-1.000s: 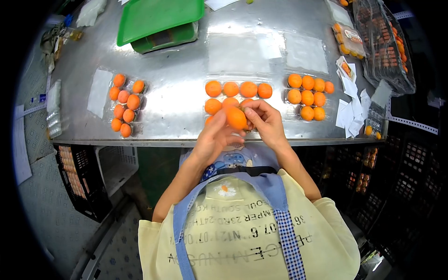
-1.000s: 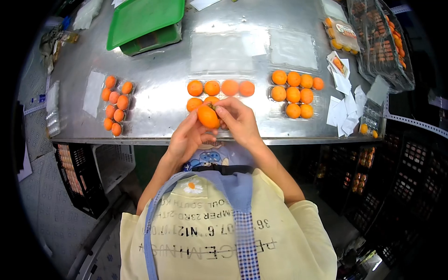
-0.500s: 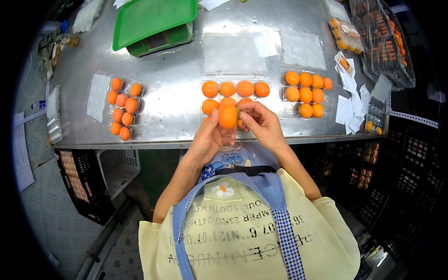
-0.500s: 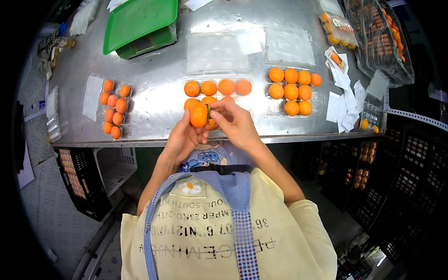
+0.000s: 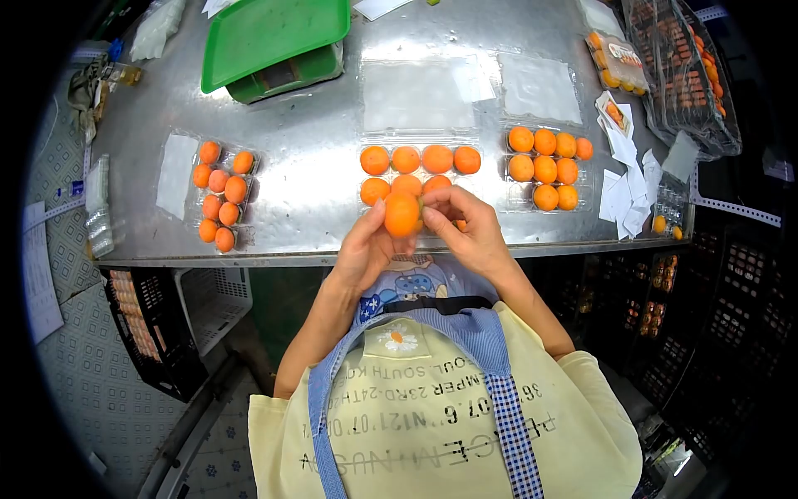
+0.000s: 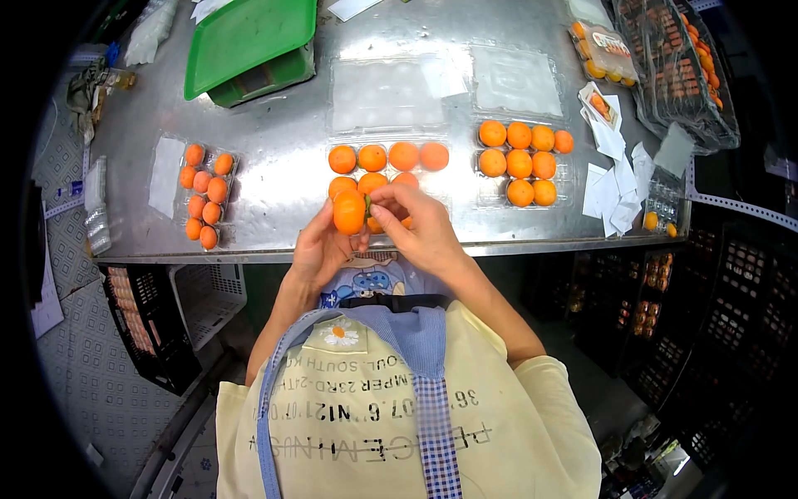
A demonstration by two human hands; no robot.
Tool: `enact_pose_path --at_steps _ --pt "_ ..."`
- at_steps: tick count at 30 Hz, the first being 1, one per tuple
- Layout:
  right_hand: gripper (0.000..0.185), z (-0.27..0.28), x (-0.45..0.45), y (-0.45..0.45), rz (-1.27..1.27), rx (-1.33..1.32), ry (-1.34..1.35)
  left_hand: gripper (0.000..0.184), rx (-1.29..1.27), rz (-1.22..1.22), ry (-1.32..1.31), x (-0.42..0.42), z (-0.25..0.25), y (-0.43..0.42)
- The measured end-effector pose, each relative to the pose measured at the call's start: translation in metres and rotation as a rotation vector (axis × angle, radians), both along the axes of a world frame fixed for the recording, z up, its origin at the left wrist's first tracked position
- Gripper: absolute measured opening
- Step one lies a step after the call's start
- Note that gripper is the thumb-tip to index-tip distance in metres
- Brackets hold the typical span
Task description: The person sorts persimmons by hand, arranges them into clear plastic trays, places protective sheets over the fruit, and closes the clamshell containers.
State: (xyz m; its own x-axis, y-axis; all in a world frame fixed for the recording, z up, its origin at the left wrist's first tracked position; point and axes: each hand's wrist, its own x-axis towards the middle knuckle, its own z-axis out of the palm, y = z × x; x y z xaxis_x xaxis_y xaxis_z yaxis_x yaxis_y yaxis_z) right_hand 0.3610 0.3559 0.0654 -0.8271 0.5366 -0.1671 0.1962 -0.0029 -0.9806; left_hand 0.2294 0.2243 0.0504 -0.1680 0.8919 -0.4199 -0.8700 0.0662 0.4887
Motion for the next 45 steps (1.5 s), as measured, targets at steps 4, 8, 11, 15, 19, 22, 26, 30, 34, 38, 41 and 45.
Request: enact_pose_path --at_steps 4,8,11,15,19,22,26,30,34,38,41,45 --pt "0.042 0.015 -0.006 -0.001 -0.029 0.521 0.079 0.033 -0.194 0.096 0.279 0.009 0.002 0.006" --pt "0.053 0.013 -0.005 -0.003 0.112 0.703 -0.045 0.03 -0.237 0.076 0.664 0.019 -0.01 0.005" --pt "0.055 0.005 0.0 0.001 0.017 0.212 -0.013 0.03 -0.207 0.065 0.49 0.016 0.004 0.004" --pt "0.061 -0.018 0.025 0.017 -0.065 -0.41 0.141 0.029 -0.219 0.119 0.41 0.011 0.009 0.008" --pt "0.064 -0.027 0.046 0.027 -0.074 -0.509 0.201 0.028 -0.218 0.09 0.476 0.008 -0.002 0.005" --pt "0.064 -0.027 0.052 0.026 -0.089 -0.539 0.204 0.024 -0.225 0.048 0.514 0.01 -0.004 0.007" --pt "0.064 -0.024 0.051 0.025 -0.07 -0.536 0.184 0.02 -0.22 0.015 0.562 0.014 0.0 0.01" --pt "0.057 -0.039 0.054 0.022 -0.112 -0.691 0.214 0.018 -0.228 -0.002 0.618 0.017 0.002 0.012" --pt "0.051 -0.047 0.072 0.067 -0.378 -0.833 0.205 0.017 -0.255 0.037 0.581 0.014 -0.007 0.008" --pt "0.037 0.019 0.115 0.243 -0.716 -0.286 0.347 0.016 -0.25 0.028 0.575 0.009 -0.007 0.011" --pt "0.035 0.128 0.15 0.347 -0.747 -0.07 0.657 0.017 -0.256 0.022 0.581 0.011 -0.006 0.009" --pt "0.039 0.155 0.14 0.344 -0.773 0.197 0.56 0.017 -0.239 0.047 0.596 0.013 0.0 0.012"
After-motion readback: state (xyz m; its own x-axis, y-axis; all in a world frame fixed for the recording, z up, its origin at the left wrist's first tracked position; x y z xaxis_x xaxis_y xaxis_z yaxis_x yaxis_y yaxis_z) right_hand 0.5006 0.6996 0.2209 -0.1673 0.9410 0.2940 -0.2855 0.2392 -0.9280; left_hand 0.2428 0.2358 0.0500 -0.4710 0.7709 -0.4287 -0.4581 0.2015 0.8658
